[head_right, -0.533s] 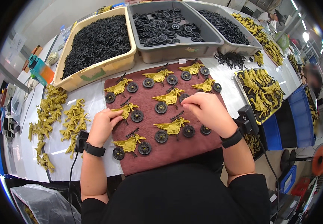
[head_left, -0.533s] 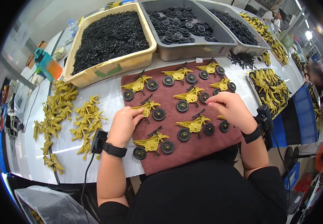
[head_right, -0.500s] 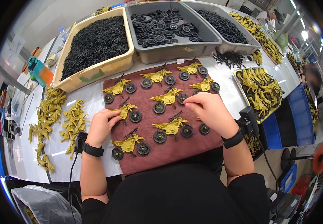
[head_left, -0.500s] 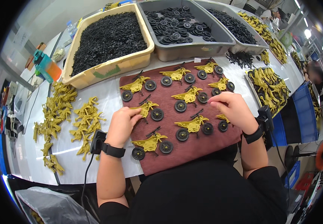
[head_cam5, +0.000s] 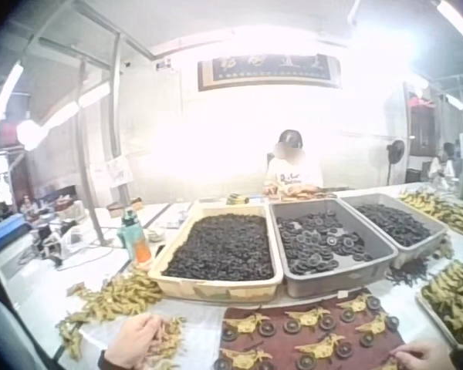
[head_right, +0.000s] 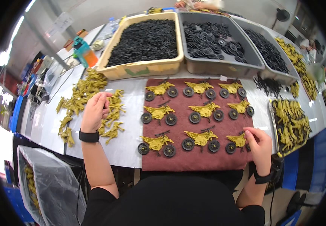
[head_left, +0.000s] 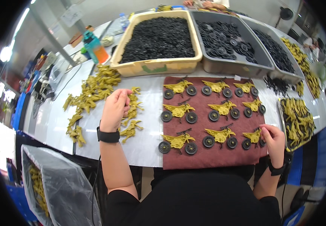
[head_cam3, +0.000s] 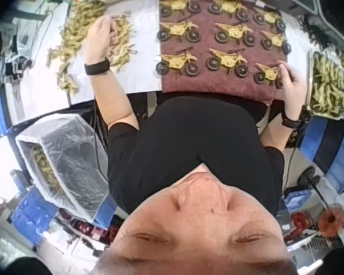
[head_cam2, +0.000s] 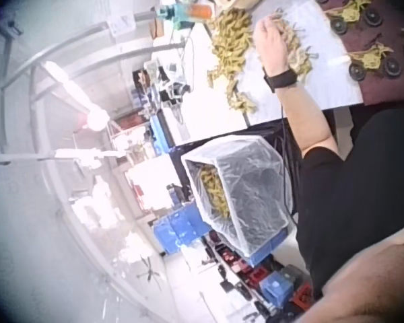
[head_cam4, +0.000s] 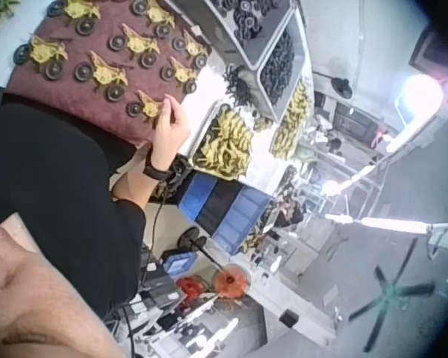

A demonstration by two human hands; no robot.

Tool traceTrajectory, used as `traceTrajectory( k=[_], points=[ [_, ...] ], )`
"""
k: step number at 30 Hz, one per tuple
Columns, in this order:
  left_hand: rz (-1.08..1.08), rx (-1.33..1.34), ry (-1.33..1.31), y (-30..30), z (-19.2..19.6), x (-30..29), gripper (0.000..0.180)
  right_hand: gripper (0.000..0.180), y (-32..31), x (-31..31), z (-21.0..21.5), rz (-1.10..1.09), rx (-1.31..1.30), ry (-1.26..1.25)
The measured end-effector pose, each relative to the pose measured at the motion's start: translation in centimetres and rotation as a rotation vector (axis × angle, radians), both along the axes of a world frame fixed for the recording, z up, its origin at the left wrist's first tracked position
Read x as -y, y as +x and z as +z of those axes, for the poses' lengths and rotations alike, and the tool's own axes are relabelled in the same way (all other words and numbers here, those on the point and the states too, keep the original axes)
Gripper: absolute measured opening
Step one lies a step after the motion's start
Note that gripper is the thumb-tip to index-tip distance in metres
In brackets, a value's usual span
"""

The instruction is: Assembling small plastic toy motorcycles by snapping wheels and handlebars onto the frames.

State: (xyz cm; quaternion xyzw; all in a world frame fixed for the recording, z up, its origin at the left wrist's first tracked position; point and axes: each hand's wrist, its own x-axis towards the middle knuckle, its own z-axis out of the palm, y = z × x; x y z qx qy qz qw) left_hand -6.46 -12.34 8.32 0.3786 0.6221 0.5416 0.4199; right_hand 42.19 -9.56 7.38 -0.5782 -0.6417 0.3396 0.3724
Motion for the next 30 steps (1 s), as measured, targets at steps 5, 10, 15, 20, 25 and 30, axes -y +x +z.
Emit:
traceTrajectory(
  k=[5, 10, 15, 20, 25, 30],
  points=[
    [-0.013, 0.064, -0.034, -0.7, 1.3, -3.3, 0.021, 0.012, -1.0, -0.4, 0.0, 0.059, -0.014, 0.029],
    [-0.120, 0.076, 0.040, -0.9, 2.6, -13.4, 0.013, 0.011, -2.0, 0.5, 0.3, 0.110, 0.054, 0.038],
    [0.089, 0.096, -0.139, -1.5, 3.3, -20.9, 0.037, 0.011, -1.4, 2.1, 0.5, 0.149, 0.096, 0.068],
    [-0.095, -0.274, -0.210, -2.7, 4.6, -18.8, 0.067, 0.011, 0.5, 2.7, -0.5, 0.111, 0.085, 0.044],
    [-0.177, -0.539, -0.075, -5.1, 4.7, -11.7, 0.018, 0.010, -0.3, 1.8, -0.7, 0.168, 0.088, 0.059],
    [-0.435, -1.264, -0.465, -8.7, -0.5, -5.4, 0.044, 0.009, -4.0, 0.2, 1.0, 0.309, 0.195, 0.164]
  ],
)
